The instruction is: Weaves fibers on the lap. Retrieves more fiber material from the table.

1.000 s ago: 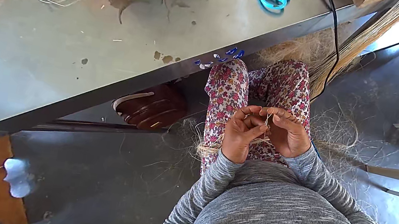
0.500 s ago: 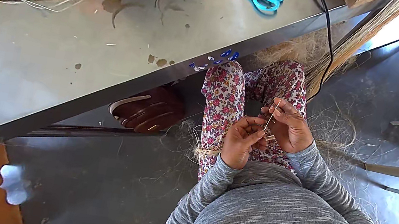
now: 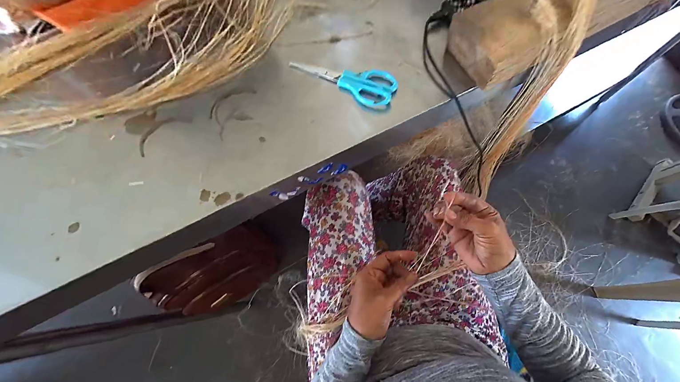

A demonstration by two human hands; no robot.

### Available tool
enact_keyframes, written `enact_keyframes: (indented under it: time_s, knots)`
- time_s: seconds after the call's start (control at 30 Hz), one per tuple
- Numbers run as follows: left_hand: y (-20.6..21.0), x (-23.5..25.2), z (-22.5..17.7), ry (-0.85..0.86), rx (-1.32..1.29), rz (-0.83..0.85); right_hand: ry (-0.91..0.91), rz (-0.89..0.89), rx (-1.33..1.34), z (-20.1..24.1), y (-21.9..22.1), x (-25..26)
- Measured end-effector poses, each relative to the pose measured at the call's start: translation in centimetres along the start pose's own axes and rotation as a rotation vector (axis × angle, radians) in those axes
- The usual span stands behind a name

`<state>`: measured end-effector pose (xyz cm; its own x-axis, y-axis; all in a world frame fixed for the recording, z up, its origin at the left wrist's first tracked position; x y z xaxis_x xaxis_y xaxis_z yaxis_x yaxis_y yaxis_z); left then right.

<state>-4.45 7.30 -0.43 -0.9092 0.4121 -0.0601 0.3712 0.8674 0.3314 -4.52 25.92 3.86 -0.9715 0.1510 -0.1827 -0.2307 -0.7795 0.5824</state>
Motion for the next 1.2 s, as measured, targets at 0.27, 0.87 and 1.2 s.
enact_keyframes:
  time_s: [0.27,0.87,1.2]
  knots:
    - [-0.3,0.0,0.9,0.265,0.280,0.098,-0.752,-0.718,-0.983,19.6,-7.6,5.2]
    - [-3.9,1.1,5.4,0.191,-0.290,0.454,-0.704,-0.780,-1.273,22.8,-1.5,16.0]
    - [-4.5,1.2,5.6,0.212,-0.359,0.479,-0.618,-0.806,-1.446,22.5,-1.0,16.9]
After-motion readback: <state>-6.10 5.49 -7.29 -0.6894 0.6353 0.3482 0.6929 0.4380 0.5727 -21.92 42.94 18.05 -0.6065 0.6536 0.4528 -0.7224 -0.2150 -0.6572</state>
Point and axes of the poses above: each hand's wrist, its own x-axis towards the middle knuckle, its own y-axis out of the palm, z = x × y, the point moved 2 cm from there along x, towards the middle knuckle, and after that the axes turned 11 degrees about y, right-handed, at the moved point
